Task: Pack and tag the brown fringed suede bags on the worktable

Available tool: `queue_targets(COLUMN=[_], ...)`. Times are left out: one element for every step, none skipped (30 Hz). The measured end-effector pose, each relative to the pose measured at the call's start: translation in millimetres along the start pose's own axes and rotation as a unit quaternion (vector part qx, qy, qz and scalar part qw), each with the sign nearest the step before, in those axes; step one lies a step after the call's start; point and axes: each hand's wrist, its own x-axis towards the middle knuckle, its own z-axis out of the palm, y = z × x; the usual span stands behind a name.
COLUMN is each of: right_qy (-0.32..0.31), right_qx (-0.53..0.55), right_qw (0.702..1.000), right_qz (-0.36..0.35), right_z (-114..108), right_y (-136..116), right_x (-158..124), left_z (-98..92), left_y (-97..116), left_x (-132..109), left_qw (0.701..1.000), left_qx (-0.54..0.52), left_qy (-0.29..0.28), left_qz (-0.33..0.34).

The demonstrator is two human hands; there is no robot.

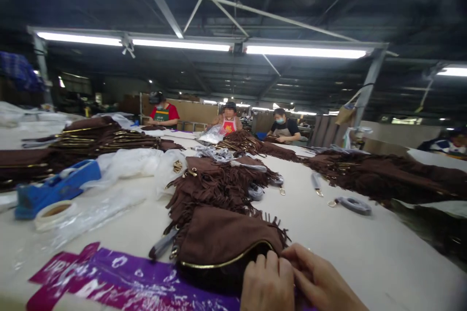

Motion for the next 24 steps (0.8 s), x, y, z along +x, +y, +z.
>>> queue_targets(right_qy=[-0.007, -0.011, -0.012, -0.009, -0.004, 0.003, 0.01, 0.013, 0.014, 0.014, 0.013, 0.015, 0.021, 0.034, 0.052, 0.071, 0.091, 0.104, 0.109, 0.114, 0.118, 0.122, 0.127, 0.132], right_qx=[-0.013, -0.021, -0.024, -0.025, -0.026, -0.03, -0.039, -0.055, -0.077, -0.102, -0.129, -0.155, -0.18, -0.2, -0.216, -0.226, -0.232, -0.234, -0.236, -0.238, -0.241, -0.245, -0.249, -0.253], right_qw=[1.0, 1.0, 1.0, 0.999, 0.999, 0.999, 0.998, 0.997, 0.995, 0.993, 0.99, 0.986, 0.982, 0.977, 0.973, 0.968, 0.965, 0.962, 0.961, 0.96, 0.959, 0.958, 0.956, 0.955], right_qz=[-0.005, -0.01, -0.015, -0.02, -0.027, -0.036, -0.044, -0.051, -0.055, -0.055, -0.054, -0.053, -0.055, -0.061, -0.07, -0.079, -0.086, -0.091, -0.093, -0.094, -0.092, -0.09, -0.087, -0.085], right_z=[0, 0, 0, 0, 0, -1, -2, -3, -4, -5, -5, -5, -4, -2, -1, 1, 3, 4, 5, 5, 5, 6, 6, 7], right_y=[2, 4, 6, 7, 9, 10, 11, 13, 14, 16, 19, 22, 25, 29, 33, 36, 39, 41, 43, 43, 43, 43, 43, 43], right_x=[-1, -3, -4, -5, -6, -6, -6, -6, -5, -5, -5, -6, -6, -7, -8, -8, -8, -8, -7, -6, -6, -5, -5, -5], left_z=[10.4, 19.1, 25.3, 28.7, 29.0, 26.2, 20.4, 11.9, 1.5, -10.3, -22.6, -34.5, -45.4, -54.6, -62.2, -68.1, -72.6, -76.4, -80.0, -83.8, -88.1, -92.9, -98.2, -103.4], left_y=[2, 4, 5, 5, 6, 7, 9, 10, 12, 14, 16, 17, 18, 18, 17, 16, 14, 11, 8, 4, 0, -4, -8, -12], left_x=[1, 1, 2, 1, 1, 1, 1, 1, 1, 1, 1, 1, 1, 1, 0, 0, -1, -3, -4, -6, -9, -12, -16, -20], left_qw=[1.0, 0.998, 0.997, 0.995, 0.993, 0.992, 0.994, 0.996, 0.998, 0.999, 0.997, 0.994, 0.99, 0.986, 0.983, 0.981, 0.981, 0.982, 0.983, 0.984, 0.984, 0.983, 0.981, 0.977], left_qx=[0.019, 0.036, 0.048, 0.057, 0.062, 0.063, 0.059, 0.05, 0.035, 0.017, 0.001, -0.012, -0.02, -0.023, -0.023, -0.019, -0.013, -0.005, 0.005, 0.015, 0.024, 0.031, 0.038, 0.044], left_qy=[0.021, 0.044, 0.068, 0.088, 0.101, 0.104, 0.094, 0.071, 0.037, -0.006, -0.05, -0.09, -0.123, -0.151, -0.17, -0.18, -0.18, -0.174, -0.165, -0.155, -0.151, -0.156, -0.168, -0.183], left_qz=[-0.005, -0.004, -0.002, -0.001, -0.004, -0.012, -0.023, -0.034, -0.042, -0.047, -0.05, -0.054, -0.058, -0.062, -0.065, -0.068, -0.071, -0.074, -0.08, -0.084, -0.088, -0.09, -0.093, -0.096])
